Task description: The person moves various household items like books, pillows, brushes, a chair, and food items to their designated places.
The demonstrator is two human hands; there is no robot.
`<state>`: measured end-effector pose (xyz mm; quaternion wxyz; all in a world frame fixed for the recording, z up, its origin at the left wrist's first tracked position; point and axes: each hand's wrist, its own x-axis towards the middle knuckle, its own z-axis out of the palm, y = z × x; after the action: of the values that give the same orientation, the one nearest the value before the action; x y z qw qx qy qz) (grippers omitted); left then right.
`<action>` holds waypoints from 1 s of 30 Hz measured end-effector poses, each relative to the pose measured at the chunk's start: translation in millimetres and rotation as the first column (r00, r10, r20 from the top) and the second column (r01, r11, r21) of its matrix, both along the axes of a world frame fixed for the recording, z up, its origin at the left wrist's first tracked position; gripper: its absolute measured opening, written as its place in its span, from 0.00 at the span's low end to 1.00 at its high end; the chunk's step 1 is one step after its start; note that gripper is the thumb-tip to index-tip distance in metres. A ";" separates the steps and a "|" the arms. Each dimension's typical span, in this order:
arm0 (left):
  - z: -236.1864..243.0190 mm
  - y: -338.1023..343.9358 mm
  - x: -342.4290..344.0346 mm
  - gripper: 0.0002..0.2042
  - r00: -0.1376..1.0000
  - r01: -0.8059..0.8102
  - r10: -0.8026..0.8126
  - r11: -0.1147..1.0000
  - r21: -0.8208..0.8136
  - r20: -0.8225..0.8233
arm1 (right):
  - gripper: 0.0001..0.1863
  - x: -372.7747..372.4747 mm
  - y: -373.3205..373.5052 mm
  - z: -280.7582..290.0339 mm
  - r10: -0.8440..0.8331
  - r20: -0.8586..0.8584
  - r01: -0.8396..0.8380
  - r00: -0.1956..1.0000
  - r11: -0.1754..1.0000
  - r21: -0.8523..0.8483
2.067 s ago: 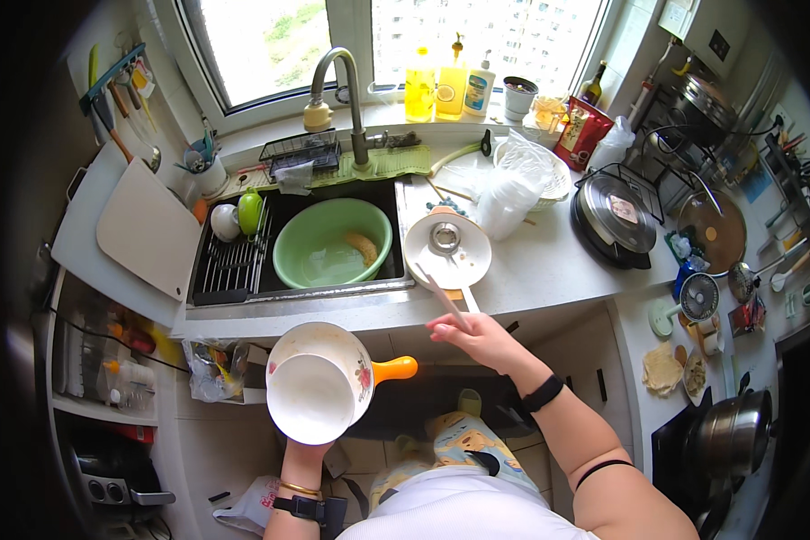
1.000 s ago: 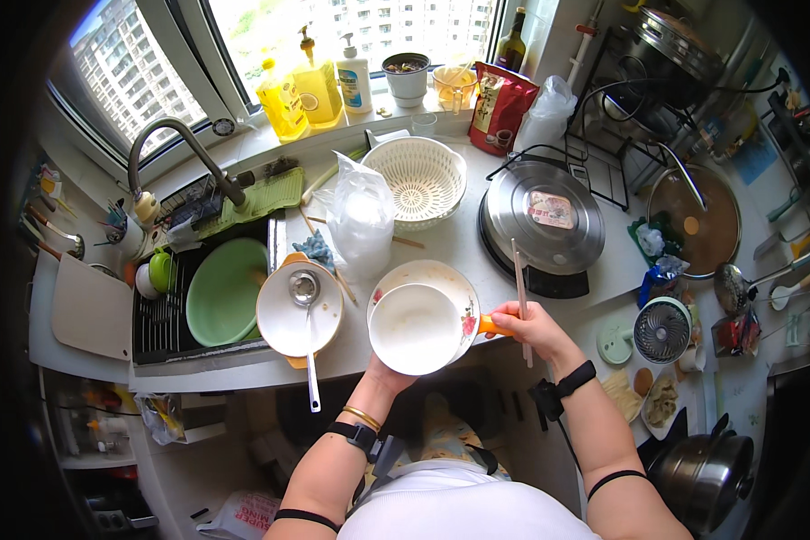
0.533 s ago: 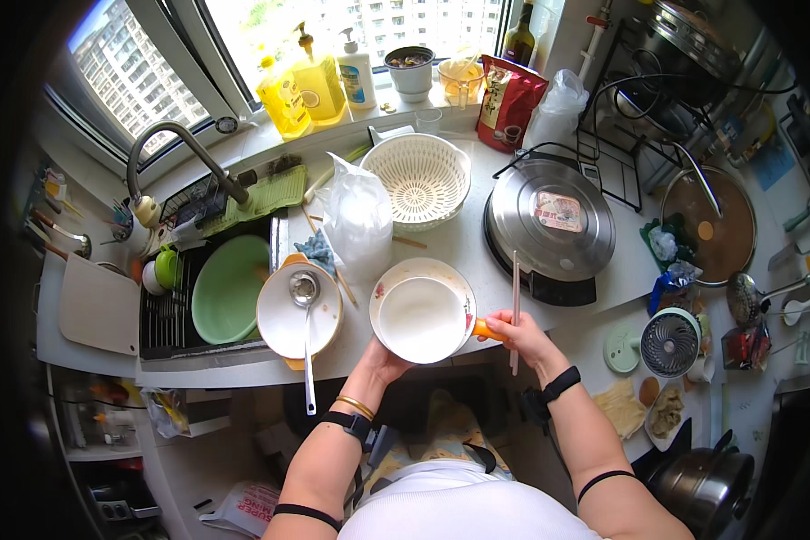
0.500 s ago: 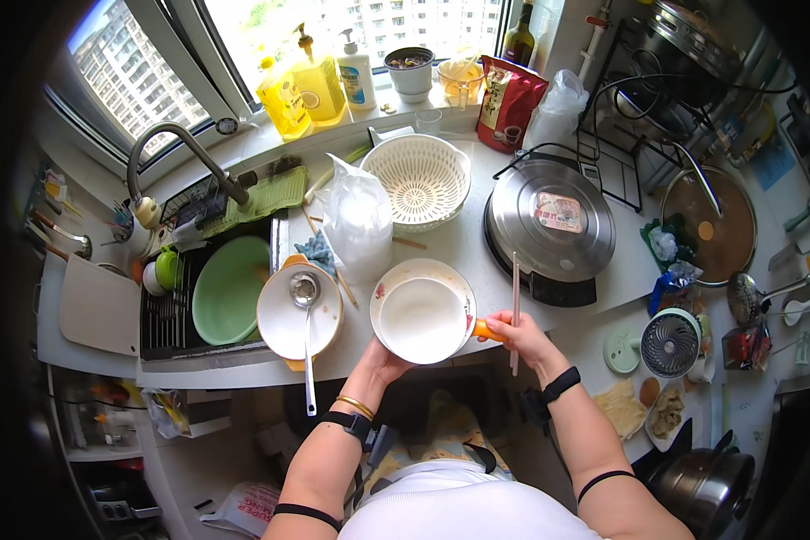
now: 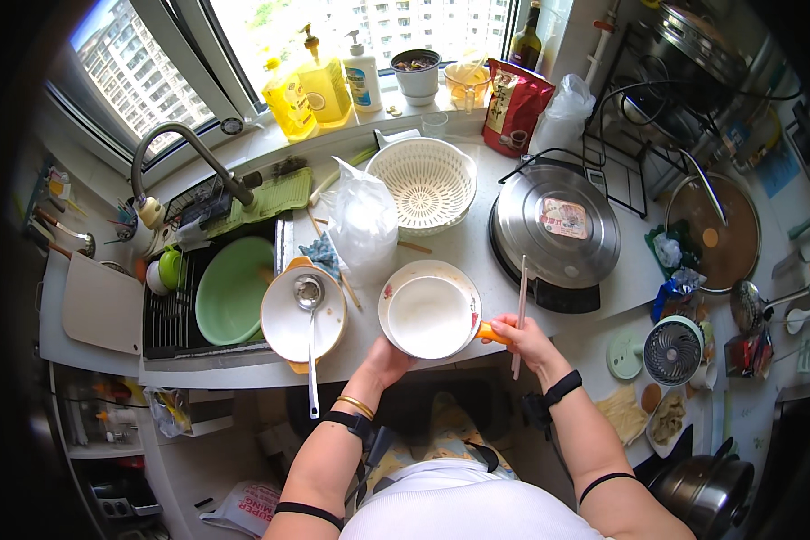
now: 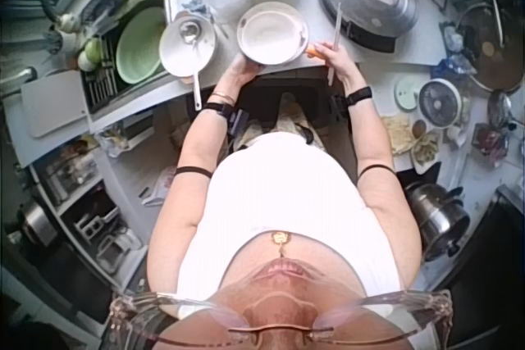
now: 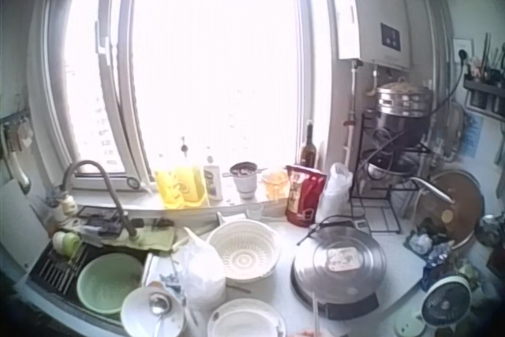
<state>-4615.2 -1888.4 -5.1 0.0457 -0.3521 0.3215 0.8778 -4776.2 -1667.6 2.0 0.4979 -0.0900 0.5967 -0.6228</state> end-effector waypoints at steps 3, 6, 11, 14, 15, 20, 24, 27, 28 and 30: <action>1.6 1.8 -2.4 0.25 0.999 0.037 -0.039 0.997 -0.072 -0.033 | 0.11 -2.3 4.2 -4.4 -0.016 0.005 0.016 1.000 1.000 -0.011; 10.6 -2.0 -5.4 0.25 0.980 0.175 -0.151 0.964 -0.201 0.128 | 0.11 -2.6 7.7 -7.4 -0.039 0.015 0.040 0.999 0.999 -0.013; 5.6 -17.8 -9.7 0.25 0.921 0.373 -0.278 0.830 -0.416 0.271 | 0.11 -5.3 7.3 -3.4 -0.055 0.018 0.056 0.998 0.998 -0.033; 5.2 -16.3 -14.1 0.24 0.928 0.358 -0.253 0.810 -0.464 0.273 | 0.11 -8.7 8.5 -5.4 -0.031 0.015 0.031 0.999 1.000 -0.002; 6.3 -15.3 -15.0 0.24 0.935 0.337 -0.224 0.804 -0.490 0.274 | 0.11 -9.3 8.2 -7.8 -0.037 0.015 0.037 0.999 0.999 0.001; -1.8 -21.1 -11.9 0.20 0.944 0.313 -0.189 0.773 -0.552 0.271 | 0.10 -10.3 9.2 -7.1 -0.036 0.023 0.035 0.999 0.999 0.035; -6.5 -22.1 -6.1 0.17 0.961 0.273 -0.166 0.714 -0.645 0.223 | 0.12 -8.7 8.8 -9.1 -0.007 0.007 0.006 1.000 0.998 0.057; -9.5 -18.3 0.4 0.16 0.980 0.193 -0.113 0.711 -0.676 0.161 | 0.13 -6.5 7.6 -5.8 0.007 0.011 -0.008 1.000 0.997 0.073; -7.8 -16.0 1.8 0.16 0.980 0.193 -0.111 0.711 -0.676 0.162 | 0.14 -6.3 7.7 -4.9 0.009 0.028 -0.011 1.000 0.997 0.076; -0.8 -9.3 4.9 0.15 0.986 0.051 0.048 0.818 -0.572 0.158 | 0.14 -6.6 7.6 -2.5 0.018 0.020 -0.020 1.000 0.995 0.098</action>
<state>-4610.3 -1897.7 -5.9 -0.0354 -0.4207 0.5665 0.7077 -4782.7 -1660.0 -0.4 0.5133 -0.0652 0.6211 -0.5886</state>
